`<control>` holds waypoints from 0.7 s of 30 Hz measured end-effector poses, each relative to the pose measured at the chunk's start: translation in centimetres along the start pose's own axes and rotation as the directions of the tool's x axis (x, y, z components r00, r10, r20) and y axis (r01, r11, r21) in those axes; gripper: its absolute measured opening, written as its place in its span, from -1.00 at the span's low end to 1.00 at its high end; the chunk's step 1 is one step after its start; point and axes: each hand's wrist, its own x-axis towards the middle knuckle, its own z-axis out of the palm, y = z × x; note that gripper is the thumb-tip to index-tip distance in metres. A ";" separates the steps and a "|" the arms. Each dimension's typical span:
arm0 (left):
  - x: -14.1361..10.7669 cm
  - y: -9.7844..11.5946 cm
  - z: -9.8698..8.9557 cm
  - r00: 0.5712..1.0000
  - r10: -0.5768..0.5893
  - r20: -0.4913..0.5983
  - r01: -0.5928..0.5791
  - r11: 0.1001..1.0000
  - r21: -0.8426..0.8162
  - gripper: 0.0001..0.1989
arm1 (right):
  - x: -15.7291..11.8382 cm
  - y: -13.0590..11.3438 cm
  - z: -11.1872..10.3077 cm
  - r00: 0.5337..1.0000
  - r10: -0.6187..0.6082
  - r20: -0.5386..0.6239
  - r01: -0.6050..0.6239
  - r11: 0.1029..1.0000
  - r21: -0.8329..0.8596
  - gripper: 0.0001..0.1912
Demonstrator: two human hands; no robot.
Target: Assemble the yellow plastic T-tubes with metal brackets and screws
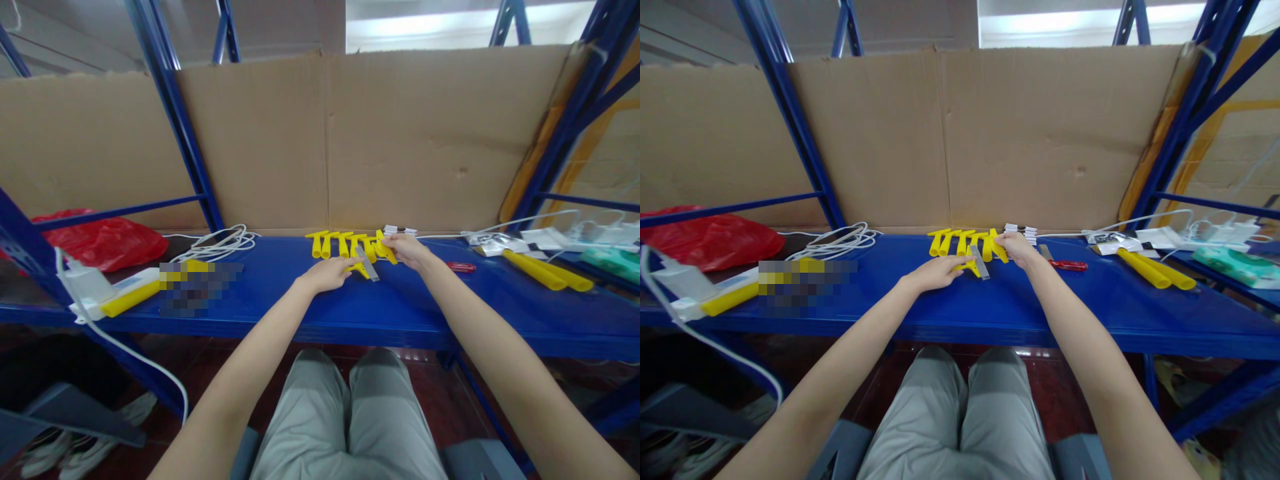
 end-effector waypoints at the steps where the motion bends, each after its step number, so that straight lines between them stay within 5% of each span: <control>1: 0.0 0.1 0.0 1.000 -0.016 0.005 0.016 1.000 0.000 -0.49 | -0.1 -0.1 -0.1 1.000 -0.015 0.008 0.015 1.000 0.004 -0.87; 7: 0.0 0.1 0.0 1.000 -0.025 0.009 0.025 1.000 -0.007 -0.48 | -0.3 0.2 -0.1 1.000 -0.015 0.025 0.016 0.999 -0.042 -0.86; 12: 0.1 0.1 0.2 1.000 -0.005 0.024 0.005 1.000 0.002 -0.54 | -0.2 0.9 -0.3 0.996 -0.038 0.081 0.056 0.969 -0.240 -0.84; 21: -0.3 0.3 -0.5 0.997 0.002 0.074 -0.003 1.000 0.014 -0.54 | -2.0 0.0 0.1 0.983 0.066 0.170 0.072 0.717 -0.693 -0.67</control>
